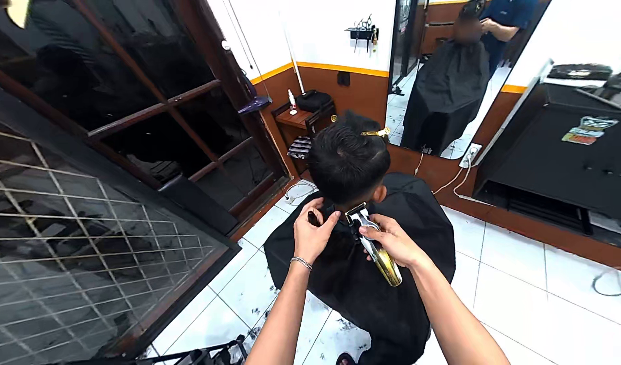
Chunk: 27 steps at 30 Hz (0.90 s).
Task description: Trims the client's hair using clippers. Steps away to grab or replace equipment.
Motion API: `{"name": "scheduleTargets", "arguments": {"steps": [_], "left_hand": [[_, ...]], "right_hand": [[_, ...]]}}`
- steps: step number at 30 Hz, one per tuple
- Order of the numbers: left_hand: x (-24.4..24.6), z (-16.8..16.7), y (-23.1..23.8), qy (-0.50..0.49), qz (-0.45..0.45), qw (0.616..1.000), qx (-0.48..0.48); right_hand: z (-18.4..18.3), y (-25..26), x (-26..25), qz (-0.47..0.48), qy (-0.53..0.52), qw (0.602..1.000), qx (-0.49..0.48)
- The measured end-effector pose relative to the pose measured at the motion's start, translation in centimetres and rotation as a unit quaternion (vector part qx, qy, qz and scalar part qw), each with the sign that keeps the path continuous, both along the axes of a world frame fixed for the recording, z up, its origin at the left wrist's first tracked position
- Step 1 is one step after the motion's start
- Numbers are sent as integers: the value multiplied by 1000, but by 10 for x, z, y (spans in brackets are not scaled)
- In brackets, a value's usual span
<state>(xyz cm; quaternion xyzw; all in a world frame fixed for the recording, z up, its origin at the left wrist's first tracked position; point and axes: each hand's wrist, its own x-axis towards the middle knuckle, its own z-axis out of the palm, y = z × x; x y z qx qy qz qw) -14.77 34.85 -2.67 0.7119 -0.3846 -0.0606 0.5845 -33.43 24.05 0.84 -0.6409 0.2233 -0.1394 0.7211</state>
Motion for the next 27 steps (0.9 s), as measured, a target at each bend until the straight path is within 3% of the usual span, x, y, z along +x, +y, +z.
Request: {"name": "scheduleTargets", "arguments": {"steps": [6,15,22,24,27], "left_hand": [[-3,-5,-17,15,-28,999,-9],[-11,-7,-26,-15,4,1000,-7],[-6,-7,-21,-17,-18,1000,-16],[-2,-9,-18,-6,-35,999,-18],[8,-7,-14,-5,-51,999,-16]], "right_hand": [[-4,-7,0,-15,-27,999,-11],[-9,-14,-5,-24,-83,996,-12],[-22,-16,-6,-46,-116,990,-65],[-24,-13,-10,-15,-82,991,-102],[-31,-2,-14,-30,-52,997,-50]]}}
